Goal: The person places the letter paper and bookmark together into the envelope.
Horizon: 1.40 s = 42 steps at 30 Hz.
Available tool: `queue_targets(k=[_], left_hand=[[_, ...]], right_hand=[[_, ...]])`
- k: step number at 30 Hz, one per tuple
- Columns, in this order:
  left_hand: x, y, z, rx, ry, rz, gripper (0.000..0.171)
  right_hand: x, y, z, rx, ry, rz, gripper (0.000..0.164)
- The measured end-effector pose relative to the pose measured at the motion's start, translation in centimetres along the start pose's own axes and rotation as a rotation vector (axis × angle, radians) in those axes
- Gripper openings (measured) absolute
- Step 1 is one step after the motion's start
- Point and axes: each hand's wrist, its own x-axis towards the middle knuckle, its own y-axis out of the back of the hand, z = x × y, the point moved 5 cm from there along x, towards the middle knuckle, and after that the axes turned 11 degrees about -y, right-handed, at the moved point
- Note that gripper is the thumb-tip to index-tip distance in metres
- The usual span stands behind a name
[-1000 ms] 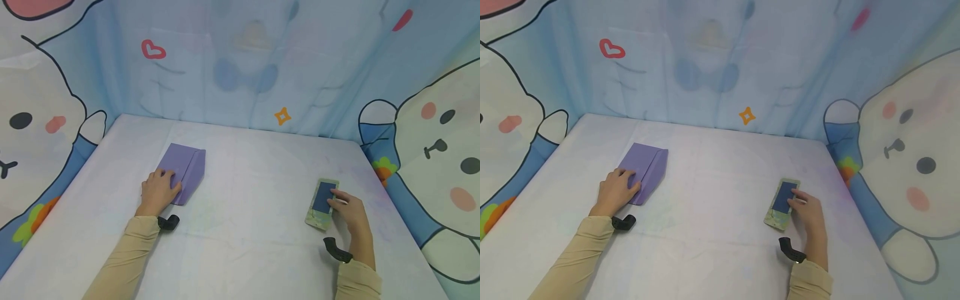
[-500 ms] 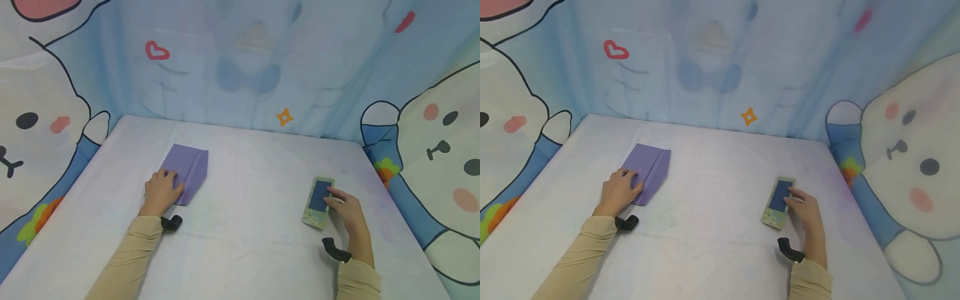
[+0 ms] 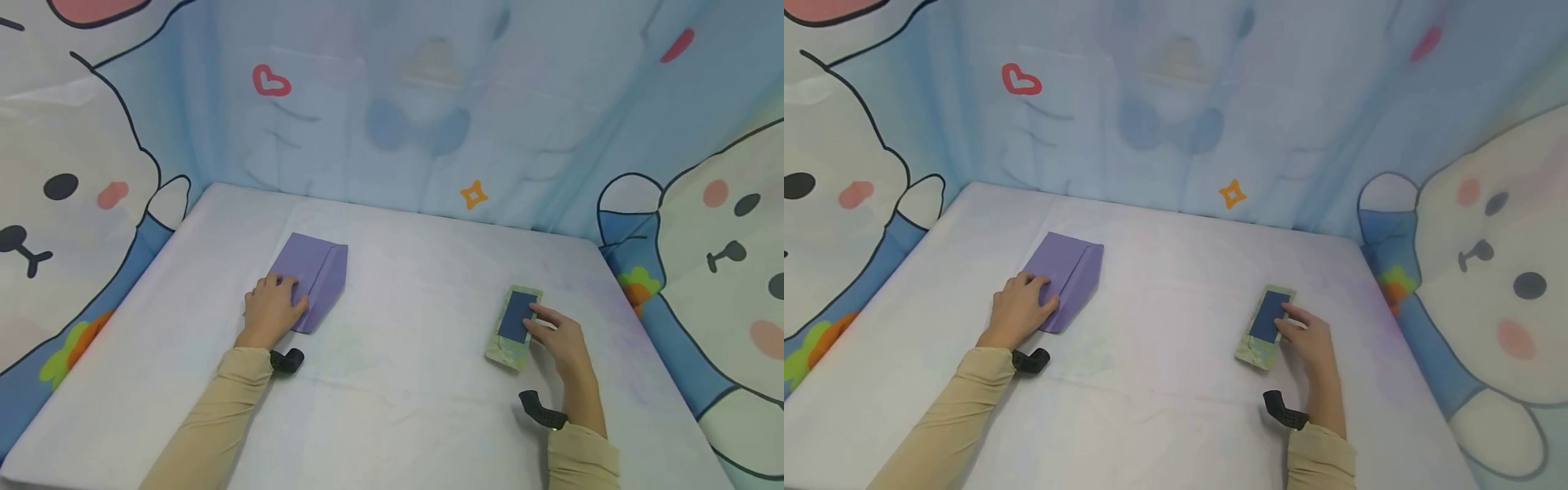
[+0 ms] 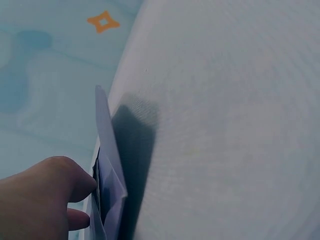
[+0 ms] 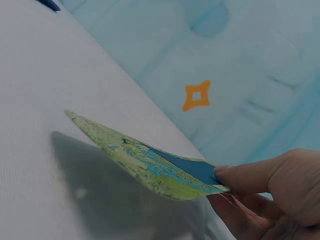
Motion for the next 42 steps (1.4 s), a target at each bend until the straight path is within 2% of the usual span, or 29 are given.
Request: queue_targets(k=[6, 12, 14, 21, 25, 29, 32, 37, 39, 42], left_hand=[[0.0, 0.1, 0.0, -0.005, 0.003, -0.005, 0.049], [0.0, 0.1, 0.0, -0.008, 0.004, 0.001, 0.049], [0.1, 0.2, 0.0, -0.007, 0.002, 0.003, 0.049], [0.2, 0.0, 0.1, -0.006, 0.013, 0.002, 0.049], [0.5, -0.4, 0.5, -0.012, 0.015, -0.006, 0.049], [0.8, -0.8, 1.1, -0.01, 0.011, -0.02, 0.05], [1.0, -1.0, 1.5, -0.002, 0.01, -0.022, 0.049], [1.3, -1.2, 2.1, 0.008, 0.013, -0.036, 0.05], [1.3, -1.2, 2.1, 0.011, 0.015, -0.041, 0.051], [1.3, -0.9, 2.1, 0.015, 0.02, -0.031, 0.05]], right_hand=[[-0.2, -0.4, -0.8, 0.008, 0.045, -0.002, 0.059], [-0.2, -0.6, -1.3, 0.016, 0.045, 0.002, 0.058], [1.2, -0.6, -0.6, 0.016, 0.059, 0.017, 0.06], [3.9, -0.8, -0.1, 0.019, 0.075, 0.022, 0.062], [6.6, -0.7, 0.6, 0.029, 0.098, 0.035, 0.062], [7.8, -0.8, 0.3, 0.036, 0.113, 0.039, 0.063], [7.5, -0.8, -0.5, 0.055, 0.128, 0.036, 0.062], [4.6, -1.0, -3.1, 0.106, 0.168, -0.004, 0.061], [3.0, -1.3, -4.4, 0.11, 0.182, -0.031, 0.062], [1.7, -2.1, -5.7, 0.148, 0.18, -0.055, 0.058]])
